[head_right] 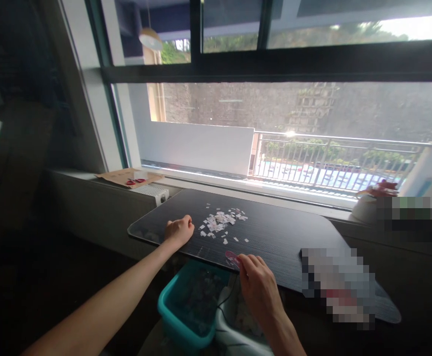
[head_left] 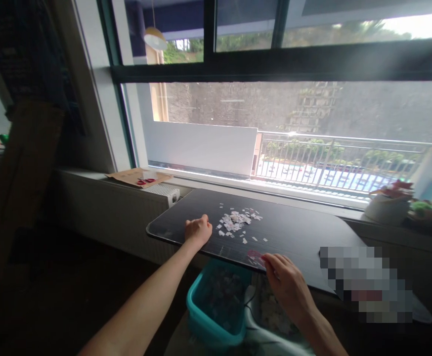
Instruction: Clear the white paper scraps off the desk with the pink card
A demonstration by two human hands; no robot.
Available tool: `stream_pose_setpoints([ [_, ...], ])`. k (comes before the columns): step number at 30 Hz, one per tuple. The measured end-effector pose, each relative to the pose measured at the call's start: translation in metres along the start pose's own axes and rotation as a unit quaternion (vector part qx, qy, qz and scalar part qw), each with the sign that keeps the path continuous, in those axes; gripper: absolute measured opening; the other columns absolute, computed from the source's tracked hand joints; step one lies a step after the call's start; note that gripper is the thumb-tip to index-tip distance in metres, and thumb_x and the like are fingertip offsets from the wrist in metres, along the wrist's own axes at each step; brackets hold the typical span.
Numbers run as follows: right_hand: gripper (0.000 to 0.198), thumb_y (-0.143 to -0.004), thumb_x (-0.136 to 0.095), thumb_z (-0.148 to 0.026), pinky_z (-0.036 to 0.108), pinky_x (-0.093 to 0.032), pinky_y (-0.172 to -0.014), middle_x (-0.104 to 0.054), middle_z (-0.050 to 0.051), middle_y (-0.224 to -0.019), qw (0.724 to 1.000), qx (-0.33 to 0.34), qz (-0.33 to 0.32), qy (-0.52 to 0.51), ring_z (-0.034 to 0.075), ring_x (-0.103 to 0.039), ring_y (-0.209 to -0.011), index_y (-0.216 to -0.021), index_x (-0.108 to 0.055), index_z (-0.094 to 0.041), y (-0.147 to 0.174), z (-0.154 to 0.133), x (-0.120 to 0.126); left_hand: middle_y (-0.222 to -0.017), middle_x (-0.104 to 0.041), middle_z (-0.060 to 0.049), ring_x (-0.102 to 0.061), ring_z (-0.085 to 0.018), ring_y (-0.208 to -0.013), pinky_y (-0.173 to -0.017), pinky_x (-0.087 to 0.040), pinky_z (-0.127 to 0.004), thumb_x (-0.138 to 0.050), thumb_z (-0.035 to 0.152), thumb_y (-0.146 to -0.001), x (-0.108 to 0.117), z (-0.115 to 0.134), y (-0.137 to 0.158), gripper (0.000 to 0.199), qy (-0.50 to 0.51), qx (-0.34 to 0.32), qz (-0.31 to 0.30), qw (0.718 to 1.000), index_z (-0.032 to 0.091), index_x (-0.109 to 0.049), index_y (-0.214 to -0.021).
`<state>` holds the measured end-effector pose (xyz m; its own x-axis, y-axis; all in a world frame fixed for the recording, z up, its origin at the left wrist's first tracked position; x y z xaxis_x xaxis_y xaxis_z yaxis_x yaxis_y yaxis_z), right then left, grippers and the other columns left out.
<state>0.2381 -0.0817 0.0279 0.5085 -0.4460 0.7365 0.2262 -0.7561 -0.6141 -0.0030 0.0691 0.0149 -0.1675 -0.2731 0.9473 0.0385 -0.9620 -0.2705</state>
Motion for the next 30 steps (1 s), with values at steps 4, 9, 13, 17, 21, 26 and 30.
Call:
stream_pose_setpoints([
  [4, 0.023, -0.095, -0.041, -0.02, 0.028, -0.048, -0.07, -0.068, 0.004, -0.086, 0.999, 0.017, -0.017, -0.028, 0.019, -0.062, -0.078, -0.095, -0.063, -0.023, -0.001, -0.018, -0.004, -0.099, -0.063, -0.005, -0.062, -0.019, -0.086, -0.081, -0.051, -0.041, -0.054, 0.034, -0.095, 0.002, 0.001, 0.001, 0.024, -0.004, -0.001, 0.002, 1.0, 0.014, -0.06, -0.106],
  [9, 0.018, -0.092, -0.045, -0.022, 0.029, -0.048, -0.068, -0.069, 0.004, -0.09, 0.999, -0.026, 0.042, 0.011, 0.021, -0.063, -0.081, -0.095, -0.063, -0.024, 0.004, 0.009, 0.011, -0.099, -0.063, -0.005, -0.062, -0.019, -0.085, -0.08, -0.051, -0.04, -0.054, 0.034, -0.095, 0.0, 0.001, 0.0, 0.024, -0.003, -0.005, 0.004, 1.0, 0.014, -0.06, -0.107],
  [13, 0.019, -0.093, -0.044, -0.023, 0.029, -0.049, -0.068, -0.069, 0.004, -0.089, 1.0, -0.019, 0.019, -0.007, 0.02, -0.064, -0.08, -0.095, -0.062, -0.025, 0.007, 0.008, 0.007, -0.1, -0.063, -0.005, -0.062, -0.019, -0.086, -0.081, -0.051, -0.041, -0.054, 0.034, -0.095, 0.0, 0.001, 0.0, 0.024, 0.0, -0.008, 0.005, 1.0, 0.014, -0.06, -0.107],
  [17, 0.021, -0.095, -0.041, -0.023, 0.029, -0.049, -0.071, -0.068, 0.004, -0.09, 0.999, -0.01, -0.011, -0.04, 0.02, -0.063, -0.082, -0.095, -0.062, -0.024, 0.006, -0.004, -0.002, -0.098, -0.063, -0.005, -0.062, -0.018, -0.084, -0.08, -0.051, -0.04, -0.054, 0.034, -0.095, 0.001, 0.001, 0.001, 0.024, -0.002, -0.011, 0.008, 1.0, 0.014, -0.06, -0.106],
  [21, 0.019, -0.094, -0.043, -0.022, 0.03, -0.048, -0.073, -0.067, 0.005, -0.091, 0.999, -0.029, -0.002, -0.041, 0.02, -0.062, -0.082, -0.095, -0.061, -0.023, 0.006, -0.003, -0.002, -0.098, -0.063, -0.005, -0.062, -0.018, -0.085, -0.079, -0.051, -0.04, -0.054, 0.034, -0.095, 0.0, 0.001, 0.0, 0.024, -0.005, -0.008, 0.007, 1.0, 0.014, -0.06, -0.106],
  [26, 0.021, -0.095, -0.04, -0.021, 0.028, -0.047, -0.071, -0.066, 0.003, -0.085, 0.998, 0.001, -0.039, -0.051, 0.018, -0.06, -0.08, -0.094, -0.062, -0.022, 0.003, -0.014, -0.003, -0.1, -0.063, -0.006, -0.062, -0.019, -0.087, -0.081, -0.051, -0.041, -0.054, 0.034, -0.094, -0.001, 0.0, -0.001, 0.024, -0.008, 0.002, 0.006, 1.0, 0.014, -0.06, -0.107],
  [30, 0.022, -0.094, -0.043, -0.024, 0.029, -0.046, -0.076, -0.068, 0.005, -0.095, 1.0, -0.03, 0.005, -0.001, 0.02, -0.061, -0.087, -0.101, -0.063, -0.022, -0.02, 0.017, 0.009, -0.099, -0.063, -0.005, -0.062, -0.019, -0.086, -0.082, -0.05, -0.041, -0.054, 0.034, -0.095, 0.001, 0.001, 0.0, 0.024, -0.006, -0.004, 0.004, 1.0, 0.014, -0.06, -0.106],
])
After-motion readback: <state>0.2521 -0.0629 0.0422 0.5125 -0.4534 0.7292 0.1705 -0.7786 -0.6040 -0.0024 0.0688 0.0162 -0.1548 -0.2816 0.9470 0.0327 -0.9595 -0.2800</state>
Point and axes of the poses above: each hand's wrist, its own y-axis away from the middle knuckle, its own x-axis out of the back of the hand, z = x × y, the point moved 7 cm from there along -y, towards the middle knuckle
